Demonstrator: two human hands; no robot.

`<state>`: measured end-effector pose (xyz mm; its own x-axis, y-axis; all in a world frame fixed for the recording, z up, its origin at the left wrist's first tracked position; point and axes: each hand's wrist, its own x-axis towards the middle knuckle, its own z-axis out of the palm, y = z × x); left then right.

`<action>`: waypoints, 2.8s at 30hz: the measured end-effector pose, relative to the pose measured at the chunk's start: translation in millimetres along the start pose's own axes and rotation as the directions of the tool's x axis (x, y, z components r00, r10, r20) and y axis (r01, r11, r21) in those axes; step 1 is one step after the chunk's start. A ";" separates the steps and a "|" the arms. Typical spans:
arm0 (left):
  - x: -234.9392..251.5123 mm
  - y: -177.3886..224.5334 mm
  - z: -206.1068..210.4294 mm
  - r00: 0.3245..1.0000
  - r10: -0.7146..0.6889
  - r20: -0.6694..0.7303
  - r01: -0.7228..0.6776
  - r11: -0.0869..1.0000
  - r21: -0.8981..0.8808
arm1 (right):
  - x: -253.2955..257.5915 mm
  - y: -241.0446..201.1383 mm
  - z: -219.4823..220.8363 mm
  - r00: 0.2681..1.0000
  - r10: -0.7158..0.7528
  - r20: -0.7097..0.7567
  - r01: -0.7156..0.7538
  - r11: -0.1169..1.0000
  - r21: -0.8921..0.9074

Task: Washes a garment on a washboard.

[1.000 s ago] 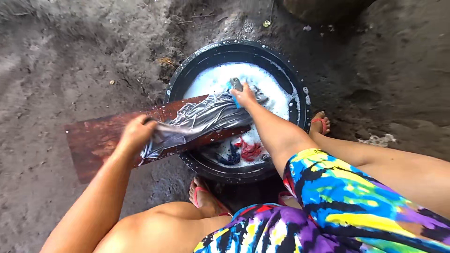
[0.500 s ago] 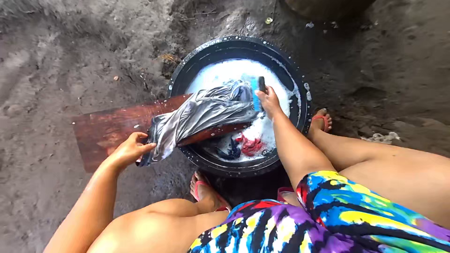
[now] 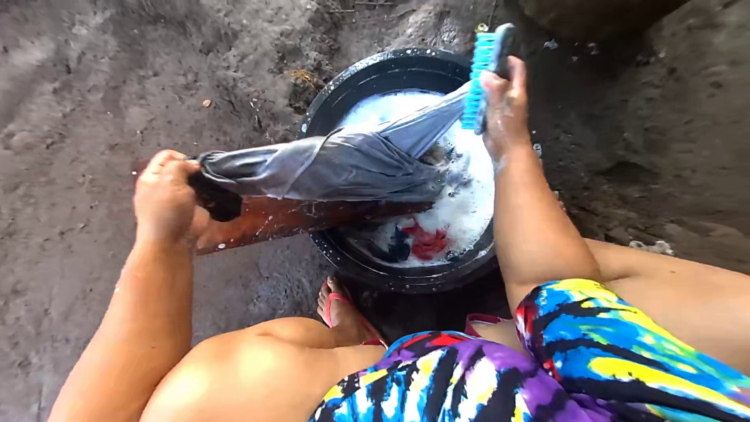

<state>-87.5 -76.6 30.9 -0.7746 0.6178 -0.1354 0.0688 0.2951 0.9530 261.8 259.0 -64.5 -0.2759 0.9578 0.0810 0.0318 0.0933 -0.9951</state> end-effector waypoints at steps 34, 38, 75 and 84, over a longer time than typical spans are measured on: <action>-13.6 -106.6 12.9 0.722 0.253 0.644 -0.688 0.173 0.705 | -179.0 27.9 198.1 0.828 0.172 0.533 0.208 0.789 -0.578; -12.6 -102.5 13.0 0.724 0.227 0.651 -0.688 0.184 0.702 | -120.2 79.5 120.5 0.907 0.203 0.368 0.125 0.706 -0.697; 30.9 59.4 26.7 0.960 0.251 0.124 -0.274 0.935 0.227 | 55.8 -45.5 28.2 0.992 0.027 0.122 -0.014 0.994 -0.106; -11.0 23.9 20.8 0.891 0.195 0.409 -0.419 0.698 0.580 | -30.0 -0.5 -54.0 0.914 0.344 0.213 -0.244 0.888 -0.389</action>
<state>-64.2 -61.2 49.5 -0.4198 0.9064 -0.0463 0.7374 0.3704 0.5648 322.0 244.9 -63.4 -0.4457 0.8500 -0.2807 0.4694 -0.0451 -0.8818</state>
